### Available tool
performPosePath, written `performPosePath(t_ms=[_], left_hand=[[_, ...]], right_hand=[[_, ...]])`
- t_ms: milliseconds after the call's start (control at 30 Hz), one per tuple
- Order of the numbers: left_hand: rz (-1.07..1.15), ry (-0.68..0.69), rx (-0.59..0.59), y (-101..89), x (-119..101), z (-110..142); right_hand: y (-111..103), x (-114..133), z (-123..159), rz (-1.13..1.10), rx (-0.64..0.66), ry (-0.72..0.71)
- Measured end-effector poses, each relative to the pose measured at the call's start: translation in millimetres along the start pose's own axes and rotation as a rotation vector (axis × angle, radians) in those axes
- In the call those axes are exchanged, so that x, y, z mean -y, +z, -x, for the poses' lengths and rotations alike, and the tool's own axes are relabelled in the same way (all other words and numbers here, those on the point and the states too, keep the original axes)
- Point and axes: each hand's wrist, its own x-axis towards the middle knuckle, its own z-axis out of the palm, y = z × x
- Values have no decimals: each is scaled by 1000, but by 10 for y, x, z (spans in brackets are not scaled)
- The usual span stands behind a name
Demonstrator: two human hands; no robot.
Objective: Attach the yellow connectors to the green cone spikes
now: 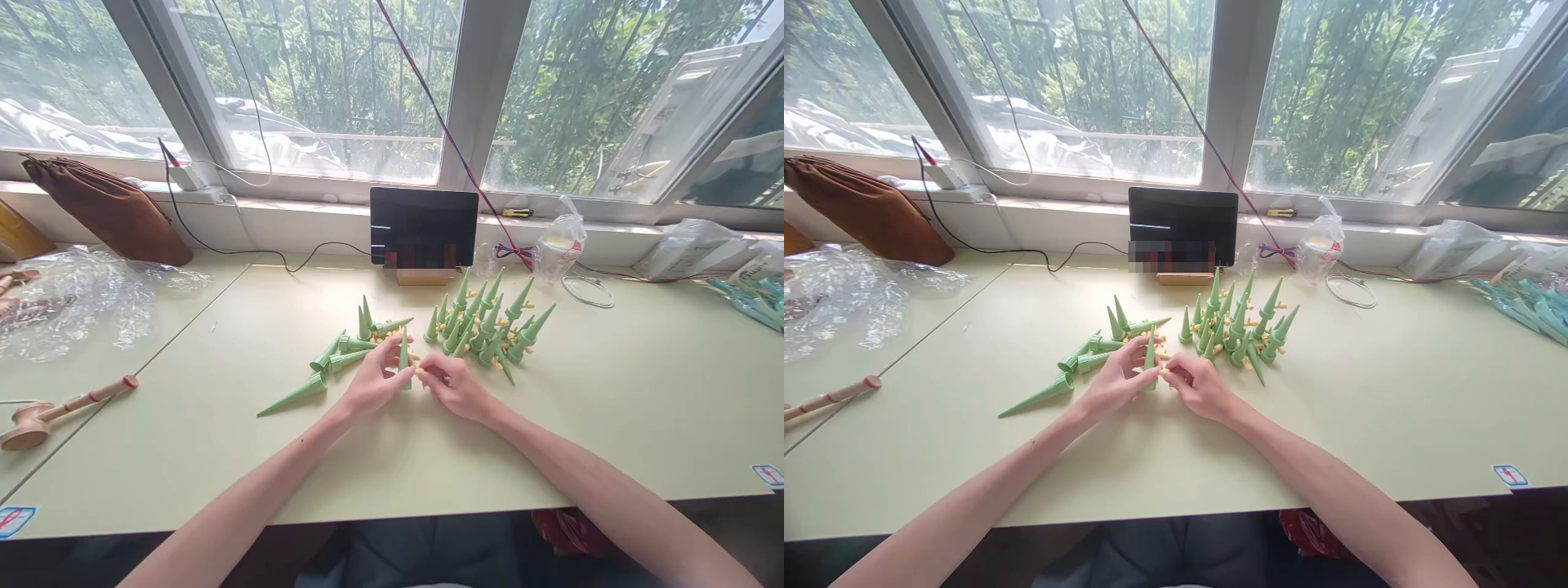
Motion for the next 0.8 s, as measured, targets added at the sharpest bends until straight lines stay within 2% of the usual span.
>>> performPosePath(t_ms=[333,800], left_hand=[[-49,74,8,9,14,-3],[-27,101,48,17,25,20]], right_hand=[[-4,-47,3,32,14,17],[-11,-11,-5,85,17,-27]])
